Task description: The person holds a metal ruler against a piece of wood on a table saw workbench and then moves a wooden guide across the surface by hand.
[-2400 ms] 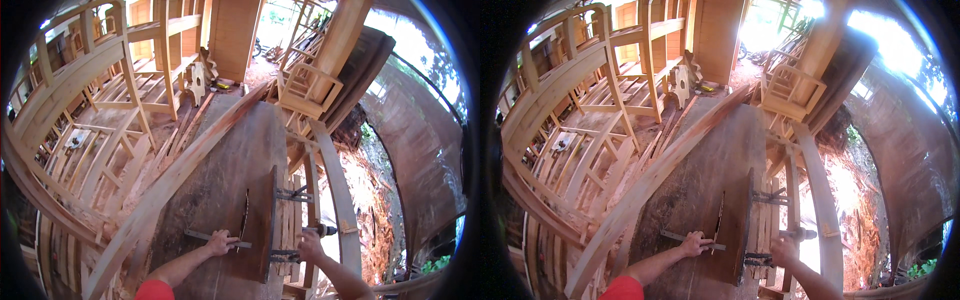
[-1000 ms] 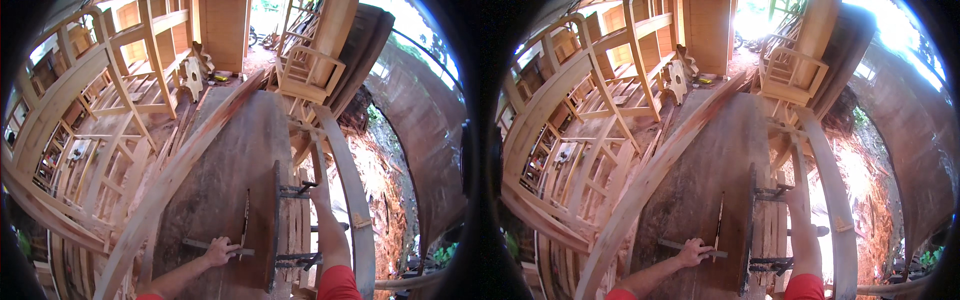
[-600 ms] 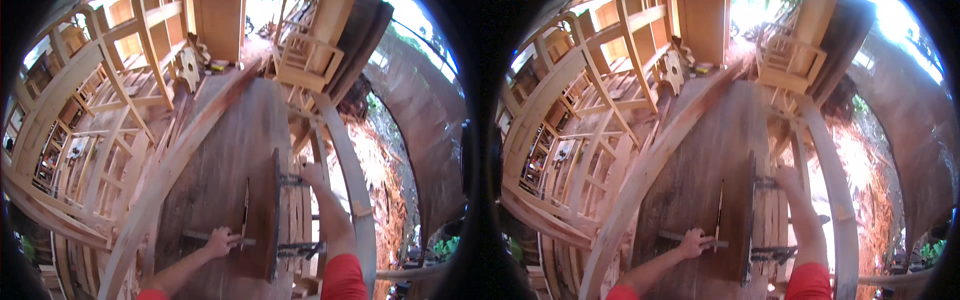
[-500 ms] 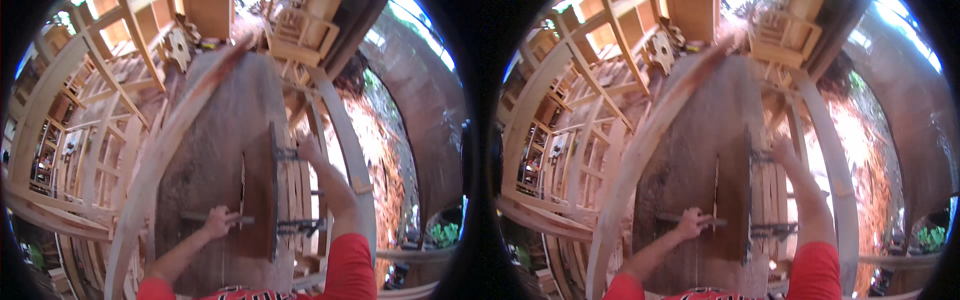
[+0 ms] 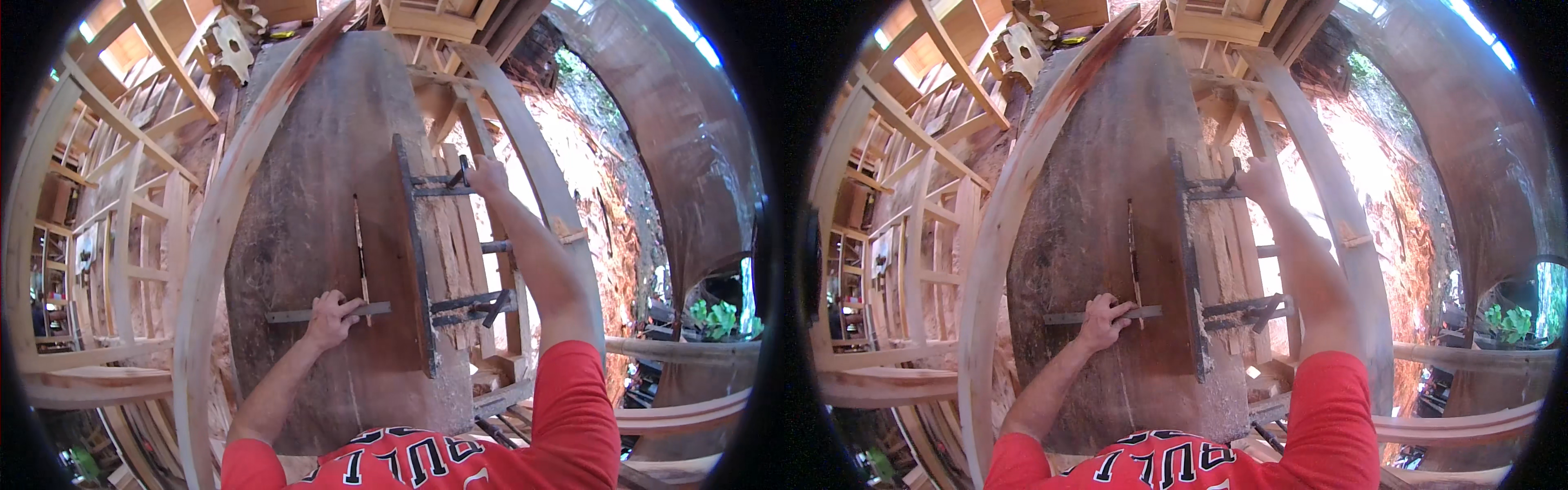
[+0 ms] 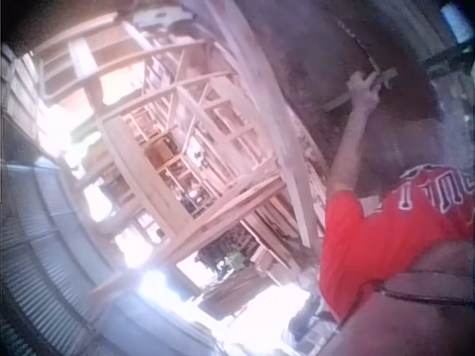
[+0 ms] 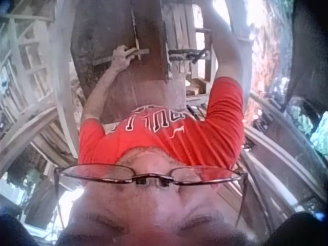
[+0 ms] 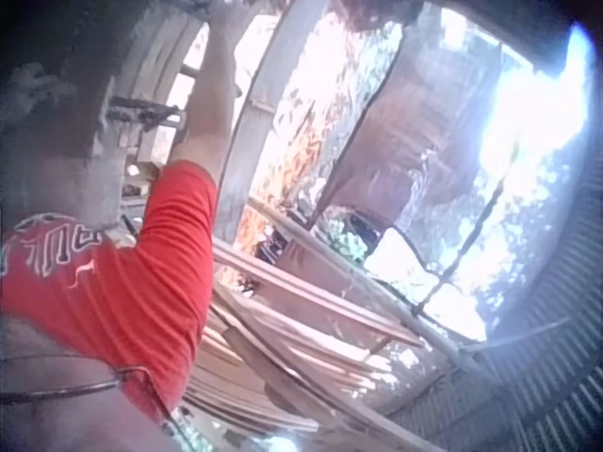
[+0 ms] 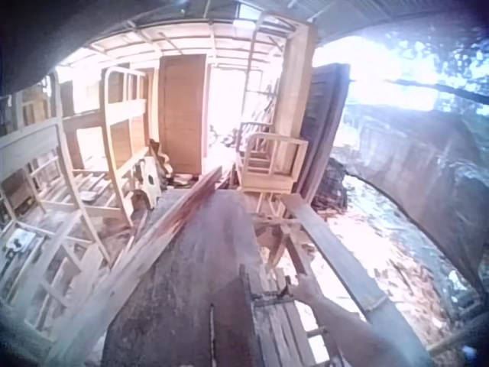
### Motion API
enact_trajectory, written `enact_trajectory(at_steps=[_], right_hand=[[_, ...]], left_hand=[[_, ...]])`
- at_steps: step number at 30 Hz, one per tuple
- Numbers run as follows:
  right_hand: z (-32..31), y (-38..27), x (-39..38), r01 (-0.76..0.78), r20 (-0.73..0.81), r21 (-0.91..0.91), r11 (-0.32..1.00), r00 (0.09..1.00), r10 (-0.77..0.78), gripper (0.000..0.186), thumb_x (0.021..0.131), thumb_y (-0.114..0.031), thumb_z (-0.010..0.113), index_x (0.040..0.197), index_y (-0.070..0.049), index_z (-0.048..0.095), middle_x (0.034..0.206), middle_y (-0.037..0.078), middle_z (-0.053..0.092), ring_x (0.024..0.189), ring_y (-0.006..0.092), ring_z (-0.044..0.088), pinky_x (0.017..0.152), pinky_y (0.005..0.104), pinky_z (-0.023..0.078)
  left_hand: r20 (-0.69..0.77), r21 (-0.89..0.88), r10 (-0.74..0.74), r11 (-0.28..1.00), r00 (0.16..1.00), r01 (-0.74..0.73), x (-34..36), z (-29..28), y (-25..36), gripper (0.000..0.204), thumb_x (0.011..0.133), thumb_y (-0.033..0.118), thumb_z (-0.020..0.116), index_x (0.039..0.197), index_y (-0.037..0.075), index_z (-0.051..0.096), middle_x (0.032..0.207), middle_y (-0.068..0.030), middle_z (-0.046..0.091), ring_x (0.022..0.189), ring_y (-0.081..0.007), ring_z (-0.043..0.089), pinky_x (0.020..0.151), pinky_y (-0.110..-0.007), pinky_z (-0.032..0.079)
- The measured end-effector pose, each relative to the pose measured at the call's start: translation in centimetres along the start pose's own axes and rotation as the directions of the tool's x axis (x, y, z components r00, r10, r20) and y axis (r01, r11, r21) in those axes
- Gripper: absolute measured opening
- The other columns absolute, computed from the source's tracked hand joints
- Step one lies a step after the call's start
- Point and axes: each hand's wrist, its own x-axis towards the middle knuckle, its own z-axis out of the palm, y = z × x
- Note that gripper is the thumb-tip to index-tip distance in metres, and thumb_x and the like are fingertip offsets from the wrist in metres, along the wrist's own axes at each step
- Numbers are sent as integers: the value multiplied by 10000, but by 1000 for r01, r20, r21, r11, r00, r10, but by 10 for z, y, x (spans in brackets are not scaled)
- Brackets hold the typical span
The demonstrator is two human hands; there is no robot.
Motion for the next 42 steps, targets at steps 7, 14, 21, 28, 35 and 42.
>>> enact_trajectory(at_steps=[7,14,21,28,35,42], right_hand=[[8,-35,19,60,168,17,998,984,-62,319,920,-285,627,1087,-59,779,1157,211,753,1229,427,640,1041,549,521],[-1,-18,4,461,103,-426,778,879,-465,221,890,-236,654,897,-100,828,973,193,791,1007,356,758,935,448,580],[-102,8,-99,19,641,-185,983,760,106,504,879,-519,707,827,-20,759,743,140,702,652,247,703,608,396,580],[-110,17,-211,162,750,-284,945,652,113,580,842,-605,708,793,-31,780,758,173,746,712,330,749,724,423,619],[-91,-11,-244,601,807,-130,789,526,-268,243,734,-180,627,870,-85,804,869,174,769,926,380,751,837,503,581],[-40,-44,-214,302,198,282,911,911,-363,234,916,-177,670,1107,-49,708,988,226,714,913,410,710,830,496,559]], left_hand=[[3,13,-16,1000,1000,16,-5,-1,-6,426,854,274,821,1276,295,770,1025,-75,589,1037,-302,579,914,-479,430],[-34,-1,23,1000,999,-23,1,3,-1,418,833,232,820,1246,286,778,1022,-60,598,1029,-281,595,878,-476,442],[-68,-18,60,998,996,-61,-2,-5,-4,402,839,222,799,1236,284,780,1020,-84,612,1012,-308,601,875,-494,448],[-53,-11,39,999,998,-39,6,-3,7,386,856,218,786,1239,262,778,996,-86,593,1022,-308,585,875,-463,426],[-70,-23,16,1000,997,-17,2,-2,-1,391,863,209,780,1252,251,776,1039,-94,604,1049,-314,590,892,-468,432],[3,17,4,1000,1000,-4,3,-2,1,422,865,213,790,1284,257,766,1076,-89,607,1083,-311,591,935,-463,437]])
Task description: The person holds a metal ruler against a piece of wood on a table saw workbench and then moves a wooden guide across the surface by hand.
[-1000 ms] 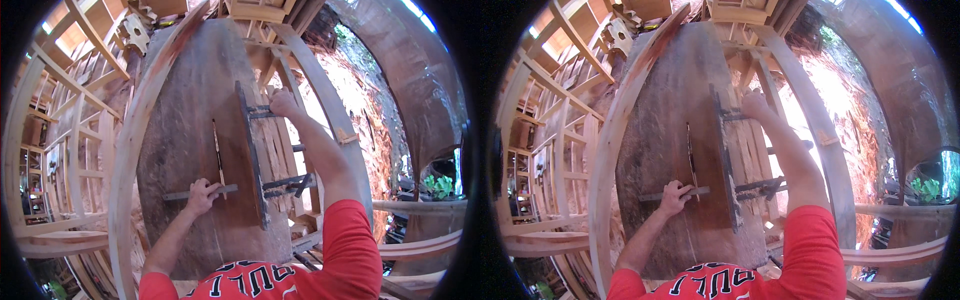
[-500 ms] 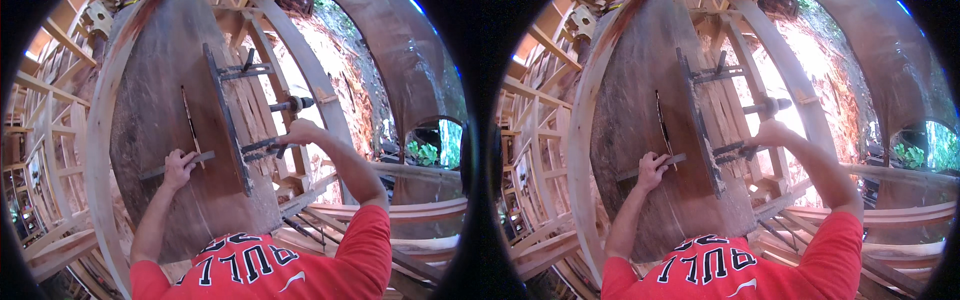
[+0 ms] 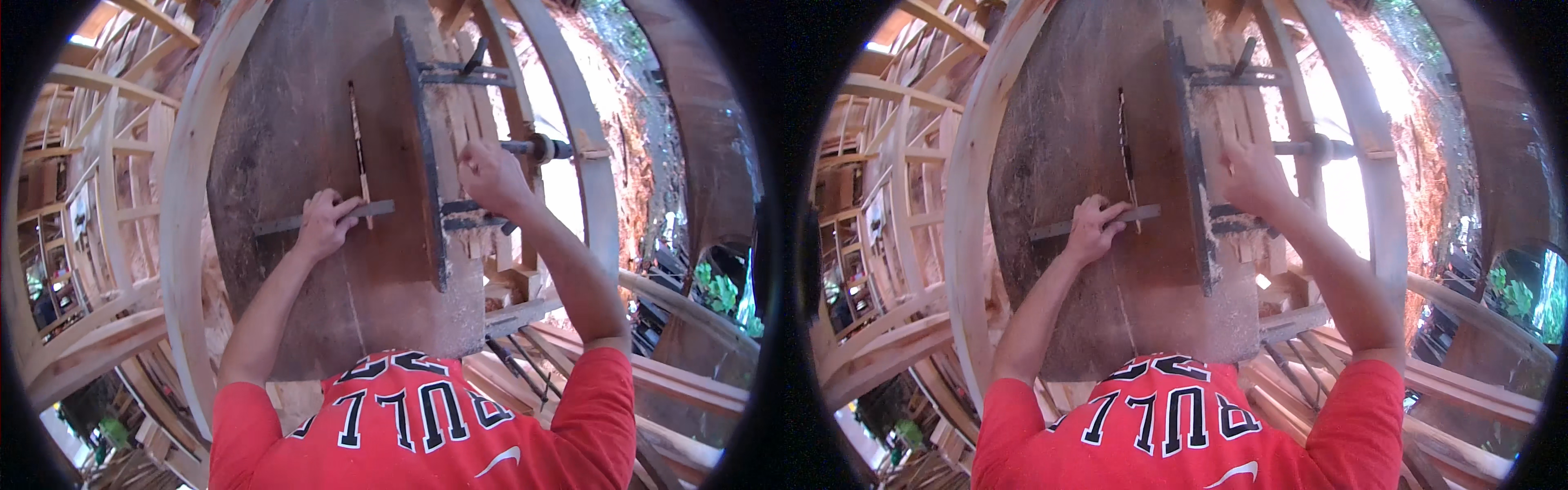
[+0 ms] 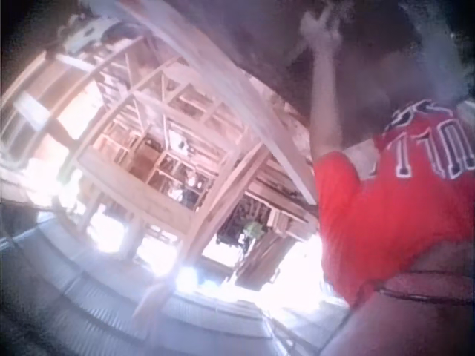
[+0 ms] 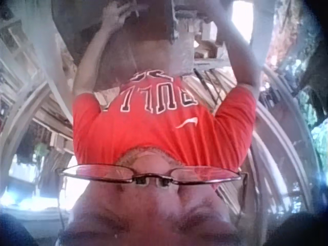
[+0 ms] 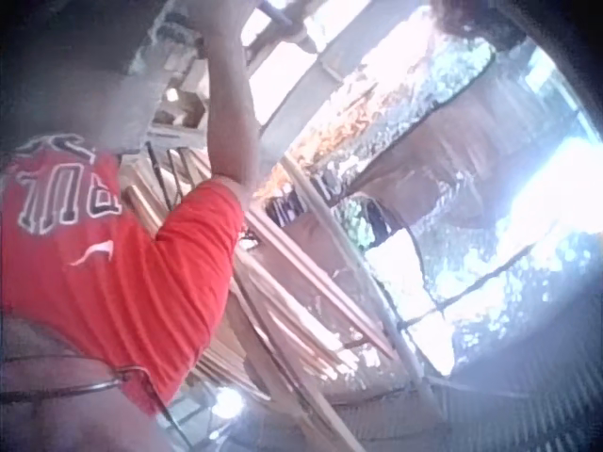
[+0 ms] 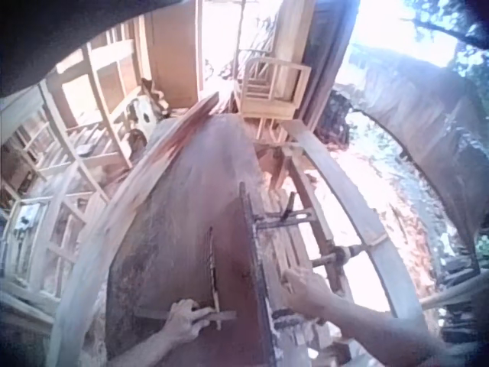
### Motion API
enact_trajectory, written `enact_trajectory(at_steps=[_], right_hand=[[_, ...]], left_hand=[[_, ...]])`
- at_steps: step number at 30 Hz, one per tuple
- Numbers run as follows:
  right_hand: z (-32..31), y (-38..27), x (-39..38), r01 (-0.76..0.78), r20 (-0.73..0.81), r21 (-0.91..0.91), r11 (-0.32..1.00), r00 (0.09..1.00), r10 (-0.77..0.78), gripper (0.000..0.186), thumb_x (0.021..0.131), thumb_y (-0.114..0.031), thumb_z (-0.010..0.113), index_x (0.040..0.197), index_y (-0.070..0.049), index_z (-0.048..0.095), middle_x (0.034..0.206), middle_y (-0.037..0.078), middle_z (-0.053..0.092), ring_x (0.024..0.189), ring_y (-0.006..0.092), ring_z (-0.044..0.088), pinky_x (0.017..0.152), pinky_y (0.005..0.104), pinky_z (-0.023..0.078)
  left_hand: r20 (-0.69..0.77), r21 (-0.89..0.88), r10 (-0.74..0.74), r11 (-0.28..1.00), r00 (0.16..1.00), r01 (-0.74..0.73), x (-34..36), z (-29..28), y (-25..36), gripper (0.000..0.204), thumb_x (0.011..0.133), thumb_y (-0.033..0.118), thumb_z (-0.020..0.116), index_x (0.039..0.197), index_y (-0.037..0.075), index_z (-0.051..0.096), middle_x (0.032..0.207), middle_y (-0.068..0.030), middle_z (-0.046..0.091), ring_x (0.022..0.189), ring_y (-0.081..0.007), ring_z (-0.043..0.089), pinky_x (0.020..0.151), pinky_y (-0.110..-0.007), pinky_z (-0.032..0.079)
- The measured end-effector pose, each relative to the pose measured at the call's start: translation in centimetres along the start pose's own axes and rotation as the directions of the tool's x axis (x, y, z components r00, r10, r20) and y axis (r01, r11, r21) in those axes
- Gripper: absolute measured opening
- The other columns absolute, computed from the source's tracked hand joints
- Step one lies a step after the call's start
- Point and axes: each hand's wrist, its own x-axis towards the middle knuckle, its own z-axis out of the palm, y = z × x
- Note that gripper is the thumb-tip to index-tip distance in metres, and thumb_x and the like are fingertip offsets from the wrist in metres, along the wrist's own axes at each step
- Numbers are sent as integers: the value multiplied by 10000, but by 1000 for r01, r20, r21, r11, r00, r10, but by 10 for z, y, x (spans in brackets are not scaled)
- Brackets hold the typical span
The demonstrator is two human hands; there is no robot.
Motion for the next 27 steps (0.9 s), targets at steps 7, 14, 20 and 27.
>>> enact_trajectory(at_steps=[7,14,20,27], right_hand=[[83,-4,40,-240,-116,423,874,942,315,489,936,-256,757,1315,33,649,1194,182,726,1051,280,713,928,401,561],[110,-3,41,-336,-24,643,689,890,456,665,883,-300,834,1413,37,619,1252,151,708,1134,207,684,985,353,546],[109,-9,48,-256,-131,549,795,914,385,791,766,-357,798,1439,16,617,1366,249,676,1262,360,659,1078,431,508],[114,-3,53,-286,-105,527,800,913,395,829,760,-260,744,1535,-46,546,1339,233,692,1226,361,666,1074,422,502]], left_hand=[[12,-18,-13,1000,1000,14,-2,-6,0,445,852,206,798,1294,238,758,1075,-103,615,1056,-328,592,924,-469,445],[17,-12,-16,1000,1000,17,0,-8,6,449,835,191,807,1281,227,761,1039,-96,597,1045,-326,589,920,-466,449],[-10,-18,-14,1000,1000,14,-1,-5,3,431,854,208,811,1276,286,768,1019,-49,584,1015,-270,575,883,-444,418],[-14,-15,-11,1000,1000,11,1,-4,3,434,858,219,813,1285,286,767,1015,-51,584,1019,-269,576,901,-447,422]])
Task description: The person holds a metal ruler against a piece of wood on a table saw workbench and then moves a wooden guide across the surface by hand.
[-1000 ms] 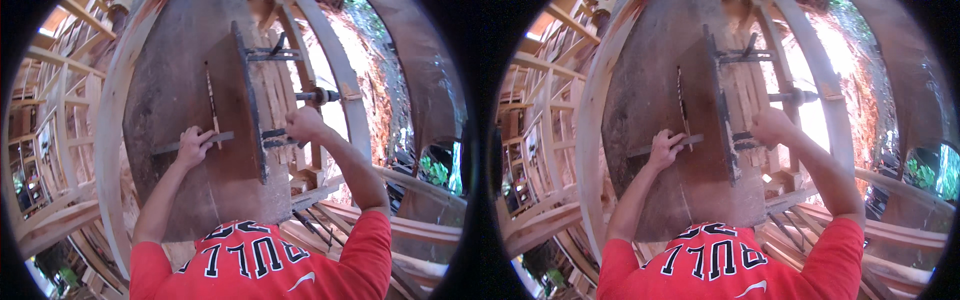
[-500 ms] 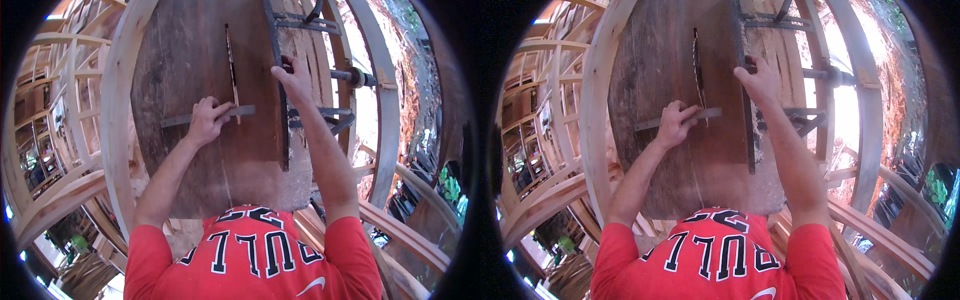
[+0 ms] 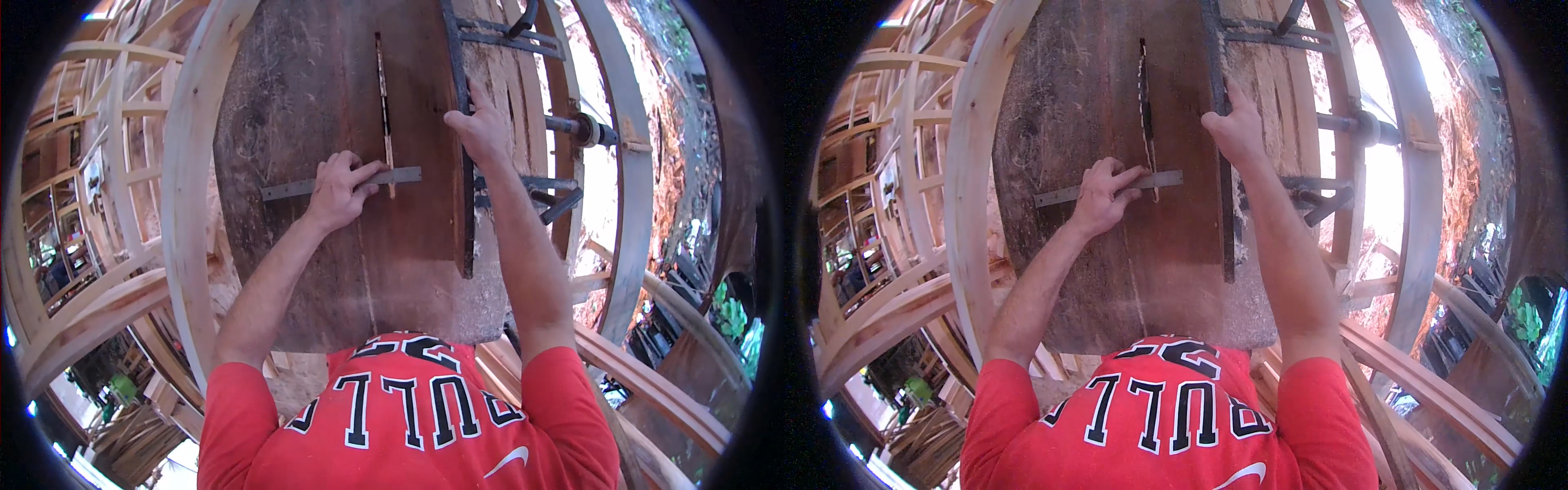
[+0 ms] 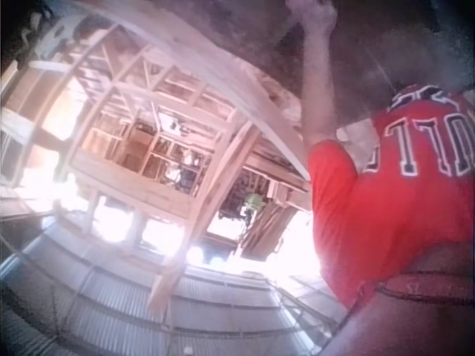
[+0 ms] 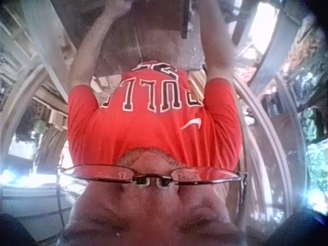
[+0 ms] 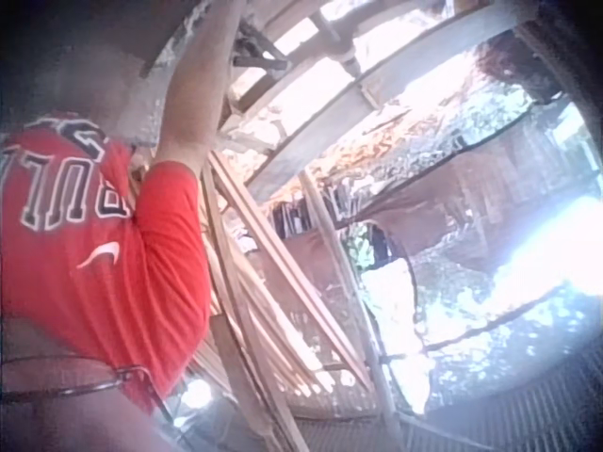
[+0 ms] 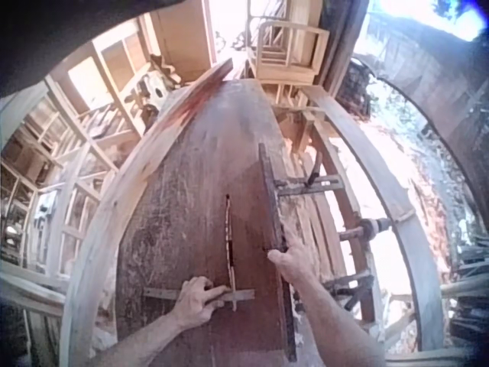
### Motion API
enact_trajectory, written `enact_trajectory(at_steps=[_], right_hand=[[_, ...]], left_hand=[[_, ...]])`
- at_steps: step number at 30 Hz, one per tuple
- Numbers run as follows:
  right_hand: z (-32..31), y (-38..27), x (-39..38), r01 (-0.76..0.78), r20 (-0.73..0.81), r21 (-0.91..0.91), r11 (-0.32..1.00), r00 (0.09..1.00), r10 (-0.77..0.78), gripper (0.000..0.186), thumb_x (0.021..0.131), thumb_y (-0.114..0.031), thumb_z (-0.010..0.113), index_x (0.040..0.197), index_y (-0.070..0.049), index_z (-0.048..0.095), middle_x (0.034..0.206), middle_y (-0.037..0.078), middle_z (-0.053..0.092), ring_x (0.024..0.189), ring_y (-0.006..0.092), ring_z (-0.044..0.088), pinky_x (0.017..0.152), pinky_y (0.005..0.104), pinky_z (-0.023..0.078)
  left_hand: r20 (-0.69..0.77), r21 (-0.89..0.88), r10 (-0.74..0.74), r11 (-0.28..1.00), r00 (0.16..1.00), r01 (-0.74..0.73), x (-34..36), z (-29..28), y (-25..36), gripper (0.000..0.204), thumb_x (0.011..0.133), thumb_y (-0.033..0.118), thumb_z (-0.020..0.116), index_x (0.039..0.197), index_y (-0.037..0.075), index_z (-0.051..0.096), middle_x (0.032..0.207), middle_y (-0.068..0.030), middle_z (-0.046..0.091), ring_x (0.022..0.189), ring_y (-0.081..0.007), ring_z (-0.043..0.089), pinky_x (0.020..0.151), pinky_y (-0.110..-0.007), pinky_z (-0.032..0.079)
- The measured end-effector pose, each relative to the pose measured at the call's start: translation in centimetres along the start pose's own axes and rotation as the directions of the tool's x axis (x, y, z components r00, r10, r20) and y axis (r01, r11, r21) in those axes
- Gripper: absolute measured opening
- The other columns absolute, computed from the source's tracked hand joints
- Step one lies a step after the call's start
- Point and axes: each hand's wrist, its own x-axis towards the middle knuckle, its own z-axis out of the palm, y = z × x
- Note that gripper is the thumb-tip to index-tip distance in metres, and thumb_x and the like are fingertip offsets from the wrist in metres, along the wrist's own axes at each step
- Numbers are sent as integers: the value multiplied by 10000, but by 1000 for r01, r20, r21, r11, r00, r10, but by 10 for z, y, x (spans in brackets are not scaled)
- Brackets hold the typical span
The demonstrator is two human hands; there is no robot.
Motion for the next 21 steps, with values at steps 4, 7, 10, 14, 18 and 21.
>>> enact_trajectory(at_steps=[4,7,10,14,18,21], right_hand=[[1,-9,-1,24,17,88,996,1000,-25,825,736,-230,707,1516,-9,550,1336,276,677,1244,404,649,1083,440,495],[1,-18,-3,8,7,24,1000,1000,-8,790,741,-205,698,1497,-20,567,1304,266,695,1226,392,661,1066,437,502],[0,-19,-3,25,22,141,990,999,-28,764,746,-188,694,1483,-21,577,1304,257,698,1222,389,663,1060,435,503],[5,1,4,16,27,179,984,999,-21,786,753,-178,693,1513,-30,555,1303,256,699,1232,379,658,1070,424,500],[7,1,3,-8,25,111,994,1000,5,818,764,-186,694,1552,-43,523,1320,266,685,1248,386,645,1093,418,490],[6,-2,3,-43,38,98,994,998,40,825,769,-193,693,1566,-69,518,1310,274,677,1239,397,641,1101,420,485]], left_hand=[[28,3,-19,1000,999,19,0,-1,0,437,860,222,812,1290,283,766,1021,-56,583,1020,-274,576,914,-453,428],[18,10,-9,1000,1000,9,-1,0,-1,432,863,223,811,1289,281,767,1021,-57,581,1018,-275,575,914,-453,431],[12,14,-1,1000,1000,1,-1,0,0,424,868,224,808,1287,280,769,1021,-58,581,1017,-274,574,912,-449,432],[63,3,-31,1000,998,31,2,-3,4,432,866,220,808,1295,243,766,1047,-88,585,1043,-308,574,912,-465,444],[36,3,-22,1000,999,22,0,-3,4,435,859,212,809,1291,241,769,1035,-86,587,1033,-310,576,903,-463,446],[24,5,-23,1000,999,23,0,-2,3,436,855,202,810,1287,239,771,1027,-87,589,1030,-311,578,902,-462,451]])
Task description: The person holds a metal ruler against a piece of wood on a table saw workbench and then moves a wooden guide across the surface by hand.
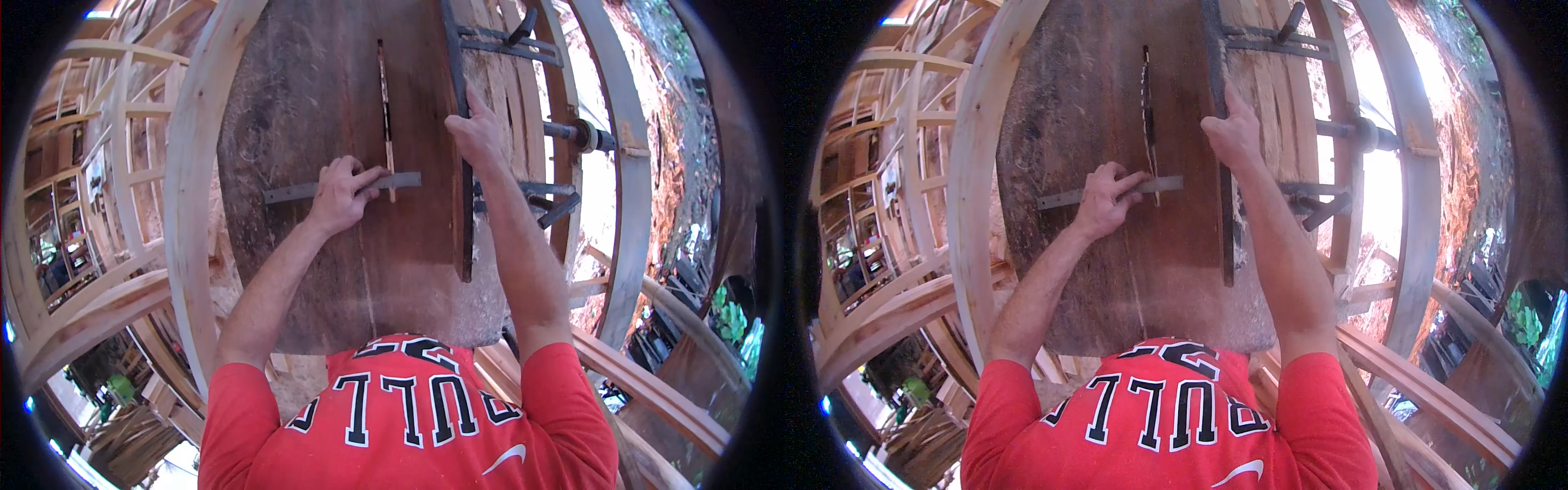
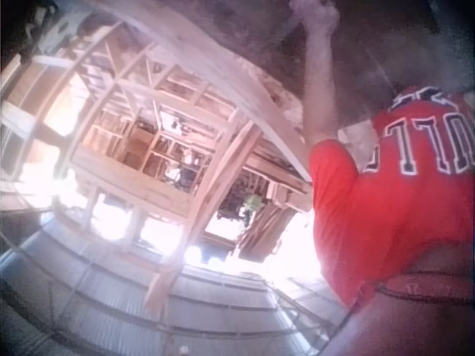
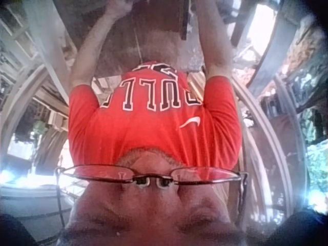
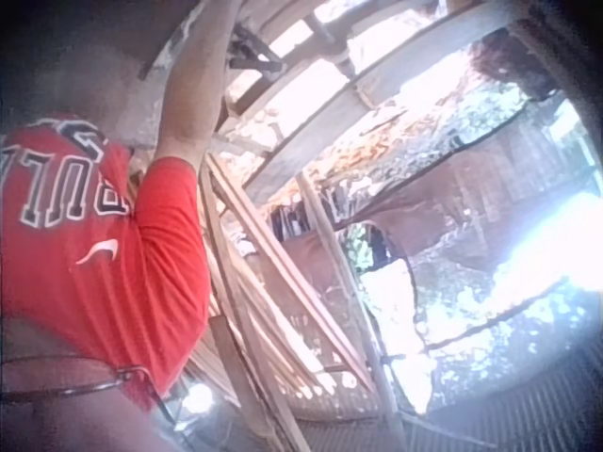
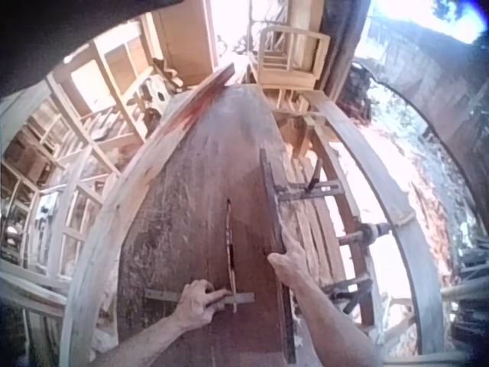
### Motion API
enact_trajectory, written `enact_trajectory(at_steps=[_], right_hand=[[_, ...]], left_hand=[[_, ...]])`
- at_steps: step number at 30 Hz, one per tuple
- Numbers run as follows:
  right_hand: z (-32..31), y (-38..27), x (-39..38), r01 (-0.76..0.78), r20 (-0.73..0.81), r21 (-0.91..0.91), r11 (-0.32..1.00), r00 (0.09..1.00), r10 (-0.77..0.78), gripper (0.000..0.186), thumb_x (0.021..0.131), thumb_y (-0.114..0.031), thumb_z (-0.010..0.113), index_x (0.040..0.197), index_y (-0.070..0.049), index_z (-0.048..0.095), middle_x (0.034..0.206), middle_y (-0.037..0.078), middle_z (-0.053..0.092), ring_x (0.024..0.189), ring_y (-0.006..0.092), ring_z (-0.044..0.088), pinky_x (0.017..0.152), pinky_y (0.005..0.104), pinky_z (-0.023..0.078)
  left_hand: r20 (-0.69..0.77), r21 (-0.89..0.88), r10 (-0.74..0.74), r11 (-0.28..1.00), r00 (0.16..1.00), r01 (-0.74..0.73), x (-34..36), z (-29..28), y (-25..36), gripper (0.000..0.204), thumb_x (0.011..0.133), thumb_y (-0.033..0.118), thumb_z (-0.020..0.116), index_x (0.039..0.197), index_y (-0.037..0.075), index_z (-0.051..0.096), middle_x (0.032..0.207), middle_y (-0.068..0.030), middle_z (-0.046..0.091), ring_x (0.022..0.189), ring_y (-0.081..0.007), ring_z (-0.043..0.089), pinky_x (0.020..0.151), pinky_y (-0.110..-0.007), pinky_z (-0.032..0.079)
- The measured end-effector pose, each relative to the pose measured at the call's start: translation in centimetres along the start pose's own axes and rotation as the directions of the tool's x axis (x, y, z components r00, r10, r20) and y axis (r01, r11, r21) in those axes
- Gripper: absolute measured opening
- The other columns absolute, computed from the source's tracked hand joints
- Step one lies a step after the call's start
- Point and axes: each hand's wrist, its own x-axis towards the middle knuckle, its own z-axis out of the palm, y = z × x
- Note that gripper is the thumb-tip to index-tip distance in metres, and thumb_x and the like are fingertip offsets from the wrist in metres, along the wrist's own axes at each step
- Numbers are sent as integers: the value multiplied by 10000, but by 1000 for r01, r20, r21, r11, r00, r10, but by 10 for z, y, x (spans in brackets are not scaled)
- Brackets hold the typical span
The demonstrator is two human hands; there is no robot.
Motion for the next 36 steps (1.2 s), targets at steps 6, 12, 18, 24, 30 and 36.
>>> enact_trajectory(at_steps=[6,12,18,24,30,36], right_hand=[[11,-15,-4,-30,18,-44,999,999,30,829,767,-189,689,1575,-113,521,1278,271,674,1148,385,675,1022,425,521],[17,-20,-6,-1,-10,15,1000,1000,1,792,761,-176,685,1542,-130,557,1187,265,709,1030,382,701,946,428,547],[29,-11,0,-13,-15,60,998,1000,14,764,744,-132,662,1503,-106,581,1133,253,747,1025,391,719,957,433,546],[24,-35,-2,19,8,50,999,1000,-20,760,734,-128,658,1487,-55,580,1163,257,746,1024,371,731,955,437,554],[34,-30,-10,17,-18,47,999,1000,-16,743,729,-121,657,1466,-53,592,1166,254,748,1031,384,735,939,416,560],[38,-31,-9,55,2,67,996,998,-56,717,741,-144,659,1452,-89,594,1155,259,734,1076,452,684,1001,484,532]], left_hand=[[-5,11,-3,1000,1000,3,-2,1,-2,433,844,198,814,1274,225,772,1045,-95,603,1037,-314,585,911,-465,459],[-30,12,14,1000,999,-14,-2,2,-2,435,842,213,821,1274,216,770,1050,-100,609,1043,-321,587,905,-466,451],[-29,9,21,1000,999,-21,-1,1,-1,431,846,231,817,1274,221,770,1037,-98,606,1030,-323,585,890,-461,445],[-19,0,19,1000,1000,-19,-2,2,-4,425,855,241,810,1276,207,769,1035,-101,601,1034,-322,585,892,-465,448],[-37,9,54,998,998,-54,0,3,-5,415,856,242,811,1267,209,771,1044,-107,608,1044,-325,588,889,-471,452],[-21,26,26,999,999,-25,-2,1,-3,409,841,211,814,1246,180,772,1060,-112,625,1043,-332,603,876,-470,456]])
